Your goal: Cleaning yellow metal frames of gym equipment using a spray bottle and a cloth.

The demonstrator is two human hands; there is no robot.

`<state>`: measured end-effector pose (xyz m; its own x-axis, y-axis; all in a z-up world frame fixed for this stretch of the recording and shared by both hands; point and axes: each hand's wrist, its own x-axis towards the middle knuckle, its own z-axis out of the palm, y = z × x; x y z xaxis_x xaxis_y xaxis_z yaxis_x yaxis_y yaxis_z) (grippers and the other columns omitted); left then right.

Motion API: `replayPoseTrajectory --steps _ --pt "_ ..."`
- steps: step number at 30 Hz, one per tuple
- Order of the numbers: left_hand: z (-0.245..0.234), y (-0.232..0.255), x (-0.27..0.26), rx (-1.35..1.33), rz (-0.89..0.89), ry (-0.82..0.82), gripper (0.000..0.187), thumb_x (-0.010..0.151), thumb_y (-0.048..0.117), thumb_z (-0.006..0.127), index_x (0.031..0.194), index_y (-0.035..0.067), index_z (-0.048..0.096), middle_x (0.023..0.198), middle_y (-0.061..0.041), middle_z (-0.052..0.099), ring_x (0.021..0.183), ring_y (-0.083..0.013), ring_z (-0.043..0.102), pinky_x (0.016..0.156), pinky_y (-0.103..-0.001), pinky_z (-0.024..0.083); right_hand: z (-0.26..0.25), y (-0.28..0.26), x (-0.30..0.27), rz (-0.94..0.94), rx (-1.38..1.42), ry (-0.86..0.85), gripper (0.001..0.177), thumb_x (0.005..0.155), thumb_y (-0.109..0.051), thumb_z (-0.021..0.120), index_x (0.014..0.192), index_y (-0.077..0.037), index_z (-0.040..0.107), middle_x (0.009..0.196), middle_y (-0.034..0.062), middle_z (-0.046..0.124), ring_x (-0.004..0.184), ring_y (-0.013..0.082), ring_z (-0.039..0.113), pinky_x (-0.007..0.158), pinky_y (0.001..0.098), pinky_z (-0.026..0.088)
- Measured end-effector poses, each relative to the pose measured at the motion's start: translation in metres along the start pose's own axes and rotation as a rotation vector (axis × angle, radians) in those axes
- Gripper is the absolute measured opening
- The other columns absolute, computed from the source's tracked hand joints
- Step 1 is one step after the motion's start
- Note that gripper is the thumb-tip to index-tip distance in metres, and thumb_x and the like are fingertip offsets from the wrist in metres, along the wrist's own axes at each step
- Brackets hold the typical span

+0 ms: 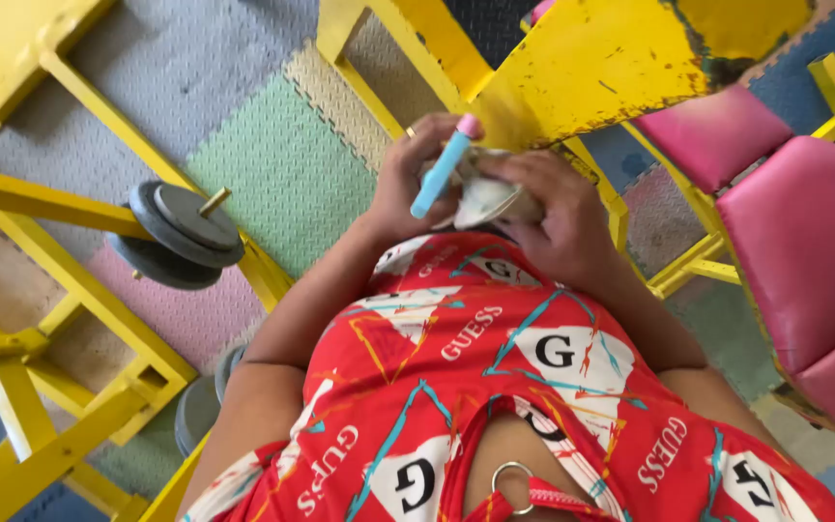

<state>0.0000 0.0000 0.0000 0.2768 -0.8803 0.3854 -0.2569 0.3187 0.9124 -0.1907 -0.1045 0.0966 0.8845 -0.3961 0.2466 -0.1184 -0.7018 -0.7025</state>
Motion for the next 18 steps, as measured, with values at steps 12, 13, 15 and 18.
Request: replayPoseTrajectory --steps 12,13,15,18 --pt "-0.037 -0.066 0.012 0.013 -0.238 0.43 0.051 0.091 0.012 0.085 0.135 0.005 0.059 0.117 -0.003 0.071 0.104 -0.0106 0.068 0.093 -0.029 0.058 0.067 0.018 0.08 -0.172 -0.048 0.254 0.05 0.102 0.001 0.071 0.149 -0.005 0.054 0.156 0.0198 0.045 0.151 0.0422 0.043 0.124 0.0488 0.037" --pt "-0.044 -0.069 0.017 0.015 -0.232 0.427 0.051 0.091 0.012 0.085 0.135 0.005 0.059 0.117 -0.003 0.071 0.104 -0.0106 0.068 0.093 -0.029 0.058 0.079 0.024 0.087 -0.175 -0.05 0.261 0.05 0.102 0.001 0.071 0.149 -0.005 0.054 0.156 0.0198 0.045 0.151 0.0422 0.043 0.124 0.0488 0.037" --pt "-0.055 -0.073 0.022 -0.035 -0.098 0.421 0.05 0.094 0.006 0.081 0.138 0.005 0.057 0.131 -0.005 0.066 0.118 -0.015 0.066 0.103 -0.032 0.057 0.105 0.033 0.096 -0.021 -0.274 0.254 0.057 0.098 -0.004 0.07 0.152 -0.004 0.052 0.159 0.0257 0.038 0.153 0.0496 0.03 0.129 0.0569 0.026" --pt "-0.083 -0.075 0.033 0.057 -0.185 0.366 0.054 0.085 0.001 0.072 0.137 0.006 0.059 0.128 -0.004 0.07 0.093 -0.0131 0.066 0.088 -0.031 0.058 0.141 0.067 0.093 0.128 -0.562 0.119 0.053 0.103 -0.003 0.063 0.155 -0.009 0.052 0.166 0.0232 0.04 0.156 0.0489 0.03 0.131 0.0542 0.025"
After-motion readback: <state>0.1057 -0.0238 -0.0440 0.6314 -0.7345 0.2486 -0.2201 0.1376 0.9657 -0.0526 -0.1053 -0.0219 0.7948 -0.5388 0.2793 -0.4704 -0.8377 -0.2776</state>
